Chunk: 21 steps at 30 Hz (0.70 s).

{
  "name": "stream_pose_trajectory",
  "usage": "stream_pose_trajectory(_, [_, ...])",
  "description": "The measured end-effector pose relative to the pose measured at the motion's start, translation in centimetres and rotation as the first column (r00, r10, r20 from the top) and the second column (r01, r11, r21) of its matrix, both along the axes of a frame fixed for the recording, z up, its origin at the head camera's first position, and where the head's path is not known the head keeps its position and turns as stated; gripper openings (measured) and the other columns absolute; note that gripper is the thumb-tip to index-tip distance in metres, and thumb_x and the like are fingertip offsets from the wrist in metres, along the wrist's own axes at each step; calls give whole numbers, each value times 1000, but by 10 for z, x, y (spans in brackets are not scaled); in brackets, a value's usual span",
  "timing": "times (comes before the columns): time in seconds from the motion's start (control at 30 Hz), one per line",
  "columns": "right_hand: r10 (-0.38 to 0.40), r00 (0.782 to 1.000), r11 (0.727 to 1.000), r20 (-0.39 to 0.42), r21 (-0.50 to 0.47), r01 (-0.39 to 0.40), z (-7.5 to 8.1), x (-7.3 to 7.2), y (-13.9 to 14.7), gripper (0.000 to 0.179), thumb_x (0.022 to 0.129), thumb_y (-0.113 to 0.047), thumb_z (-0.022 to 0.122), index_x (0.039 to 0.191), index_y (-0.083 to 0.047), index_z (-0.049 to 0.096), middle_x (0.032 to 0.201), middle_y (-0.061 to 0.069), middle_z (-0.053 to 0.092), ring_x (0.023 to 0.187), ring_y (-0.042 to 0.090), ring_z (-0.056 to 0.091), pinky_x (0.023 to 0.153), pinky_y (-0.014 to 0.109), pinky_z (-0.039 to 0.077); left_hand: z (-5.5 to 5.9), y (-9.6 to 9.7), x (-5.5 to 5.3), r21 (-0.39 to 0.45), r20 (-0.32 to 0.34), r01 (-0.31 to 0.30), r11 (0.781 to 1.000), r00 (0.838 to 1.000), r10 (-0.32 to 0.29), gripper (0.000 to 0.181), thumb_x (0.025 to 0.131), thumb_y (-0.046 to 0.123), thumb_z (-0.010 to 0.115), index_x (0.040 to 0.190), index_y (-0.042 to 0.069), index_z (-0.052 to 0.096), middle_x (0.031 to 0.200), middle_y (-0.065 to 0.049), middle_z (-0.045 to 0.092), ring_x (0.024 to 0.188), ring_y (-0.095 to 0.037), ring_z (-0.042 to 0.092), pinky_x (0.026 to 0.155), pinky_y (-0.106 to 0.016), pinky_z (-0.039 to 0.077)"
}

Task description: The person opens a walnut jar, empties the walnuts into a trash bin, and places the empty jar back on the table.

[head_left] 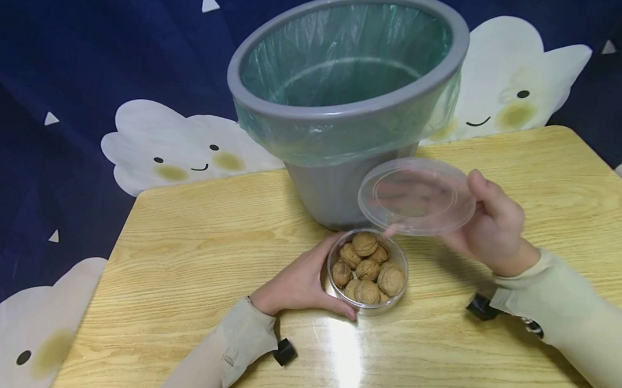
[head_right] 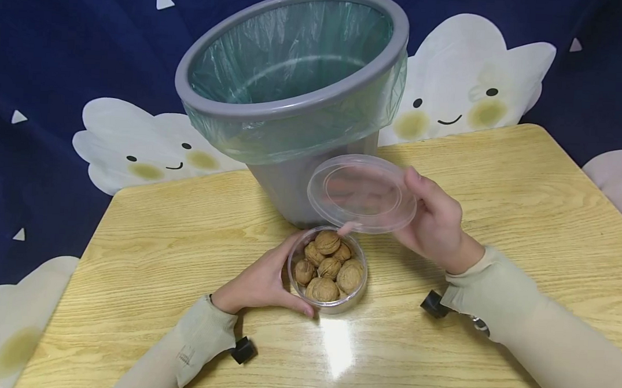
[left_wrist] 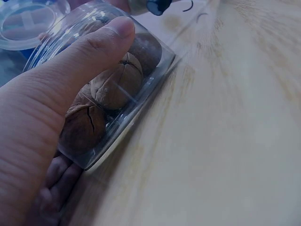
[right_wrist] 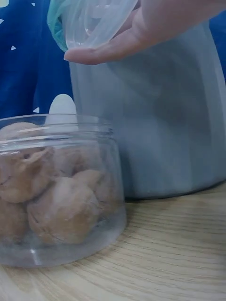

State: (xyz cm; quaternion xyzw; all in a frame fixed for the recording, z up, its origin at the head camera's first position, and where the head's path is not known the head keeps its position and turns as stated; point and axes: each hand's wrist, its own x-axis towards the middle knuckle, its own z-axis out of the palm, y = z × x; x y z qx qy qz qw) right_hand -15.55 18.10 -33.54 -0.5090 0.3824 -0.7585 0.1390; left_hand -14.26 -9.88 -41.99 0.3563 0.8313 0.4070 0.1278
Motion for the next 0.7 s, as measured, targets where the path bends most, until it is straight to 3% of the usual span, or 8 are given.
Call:
stream_pose_trajectory(0.27, [24, 999, 1000, 46, -1, -24, -4, -5, 7, 76, 98, -35, -15, 148, 16, 13, 151, 37, 30, 139, 51, 37, 103, 62, 47, 0, 1, -1, 6, -5, 5, 1000, 1000, -5, 131, 46, 50, 96, 151, 40, 18, 149, 23, 36, 139, -1, 40, 121, -33, 34])
stream_pose_trajectory(0.7, [18, 993, 999, 116, -43, -13, -8, -17, 19, 85, 96, -39, -19, 145, 21, 14, 145, 39, 37, 130, 55, 45, 92, 63, 52, 0, 1, 0, 19, 5, 7, 1000, 1000, -7, 131, 46, 49, 96, 152, 37, 19, 150, 23, 35, 140, -1, 39, 121, -34, 33])
